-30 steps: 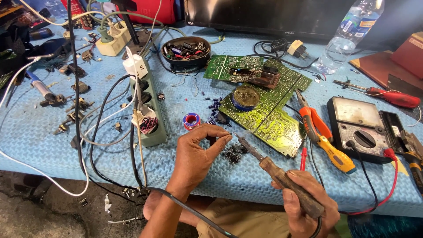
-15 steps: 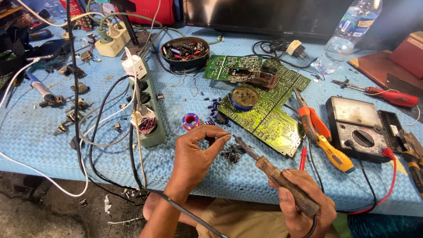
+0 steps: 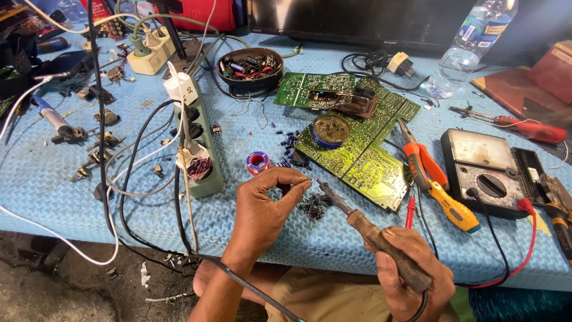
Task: Soldering and manipulating small electronic components on a circuit board using pliers and a soldering iron.
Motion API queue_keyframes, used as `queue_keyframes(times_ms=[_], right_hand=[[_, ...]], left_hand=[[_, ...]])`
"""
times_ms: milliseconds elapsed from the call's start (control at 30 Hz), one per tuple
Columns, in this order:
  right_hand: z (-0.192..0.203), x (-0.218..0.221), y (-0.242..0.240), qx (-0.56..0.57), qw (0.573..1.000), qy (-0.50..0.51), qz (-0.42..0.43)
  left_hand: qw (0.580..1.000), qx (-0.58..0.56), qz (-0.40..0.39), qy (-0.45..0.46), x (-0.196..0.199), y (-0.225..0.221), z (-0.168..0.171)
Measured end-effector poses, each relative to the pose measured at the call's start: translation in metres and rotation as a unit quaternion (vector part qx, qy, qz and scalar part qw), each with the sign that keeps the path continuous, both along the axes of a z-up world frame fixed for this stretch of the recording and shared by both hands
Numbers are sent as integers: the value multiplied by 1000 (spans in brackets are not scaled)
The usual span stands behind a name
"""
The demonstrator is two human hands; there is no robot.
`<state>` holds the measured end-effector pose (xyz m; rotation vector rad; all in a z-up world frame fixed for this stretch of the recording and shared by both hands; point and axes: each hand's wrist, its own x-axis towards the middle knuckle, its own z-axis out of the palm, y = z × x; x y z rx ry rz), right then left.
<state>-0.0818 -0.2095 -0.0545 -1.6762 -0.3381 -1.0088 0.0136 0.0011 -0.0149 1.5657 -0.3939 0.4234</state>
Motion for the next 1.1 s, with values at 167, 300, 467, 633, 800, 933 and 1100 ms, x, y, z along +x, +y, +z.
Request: queue_keyframes(times_ms=[167, 300, 467, 633, 800, 933, 1100], right_hand=[[4, 4, -7, -85, 996, -28, 4], [18, 4, -7, -117, 993, -5, -6], [16, 8, -11, -131, 990, -26, -33], [30, 15, -15, -154, 983, -57, -80], [55, 28, -22, -182, 966, -133, -129], [79, 46, -15, -256, 958, -54, -118], [74, 32, -10, -215, 967, -14, -140]], left_hand=[[1000, 2, 2, -6, 0, 0, 0], [1000, -7, 13, 8, 0, -1, 1], [1000, -1, 17, 9, 0, 0, 0], [999, 8, 38, 23, 1, 0, 4], [999, 6, 38, 11, 1, 1, 4], [999, 2, 33, 31, 1, 2, -1], [999, 5, 43, 26, 3, 3, -3]])
